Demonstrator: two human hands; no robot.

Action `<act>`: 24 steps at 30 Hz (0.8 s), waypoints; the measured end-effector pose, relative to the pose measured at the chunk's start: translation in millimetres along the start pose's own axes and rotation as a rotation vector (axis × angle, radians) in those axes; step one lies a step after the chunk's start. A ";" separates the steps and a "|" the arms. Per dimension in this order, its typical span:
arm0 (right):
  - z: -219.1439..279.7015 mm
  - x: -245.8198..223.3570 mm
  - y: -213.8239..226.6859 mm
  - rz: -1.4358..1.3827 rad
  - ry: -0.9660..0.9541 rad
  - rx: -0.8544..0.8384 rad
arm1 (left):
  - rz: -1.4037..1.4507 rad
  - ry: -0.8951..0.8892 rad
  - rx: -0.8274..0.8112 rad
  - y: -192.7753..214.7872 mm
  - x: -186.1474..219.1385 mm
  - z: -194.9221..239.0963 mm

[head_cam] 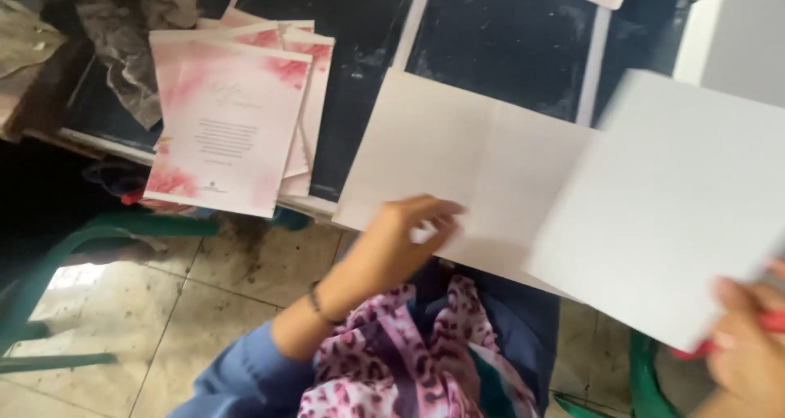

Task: The person is manually folding printed cards and using a red creasing tool to flatten the folds on a production table.

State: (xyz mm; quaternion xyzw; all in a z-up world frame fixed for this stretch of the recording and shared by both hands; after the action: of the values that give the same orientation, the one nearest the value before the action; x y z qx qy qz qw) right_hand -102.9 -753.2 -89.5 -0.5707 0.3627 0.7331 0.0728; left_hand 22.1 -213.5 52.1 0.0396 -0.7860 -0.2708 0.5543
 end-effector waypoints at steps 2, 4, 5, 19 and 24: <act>92.1 -149.1 -75.7 -0.370 0.188 -0.035 | 0.093 0.053 -0.180 -20.3 15.0 -9.1; 98.7 -173.6 -104.1 -0.328 0.189 -0.045 | 0.005 0.088 -0.202 -35.8 2.0 -11.4; 101.9 -186.2 -118.7 -0.289 0.194 -0.054 | -0.085 0.118 -0.223 -44.0 -5.9 -12.7; 91.4 -180.7 -144.5 -0.239 0.165 -0.126 | -0.370 0.078 -0.147 -56.8 -36.0 -10.3; 77.7 -154.8 -145.9 -0.253 0.128 -0.104 | -0.421 0.041 -0.132 -58.2 -37.2 -7.4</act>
State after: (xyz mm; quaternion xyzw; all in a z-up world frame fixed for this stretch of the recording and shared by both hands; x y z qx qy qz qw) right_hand -35.5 -552.0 -10.7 -0.6604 0.2531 0.6981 0.1118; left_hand 29.0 -252.2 -5.1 0.1719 -0.7295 -0.4307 0.5028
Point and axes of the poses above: each hand's wrist, its own z-axis away from the middle knuckle, its own y-axis out of the back of the hand, x = y × z, the point moved 7 cm from there along -z, towards the middle knuckle, and after that the axes turned 4 degrees about -z, right-handed, at the moved point
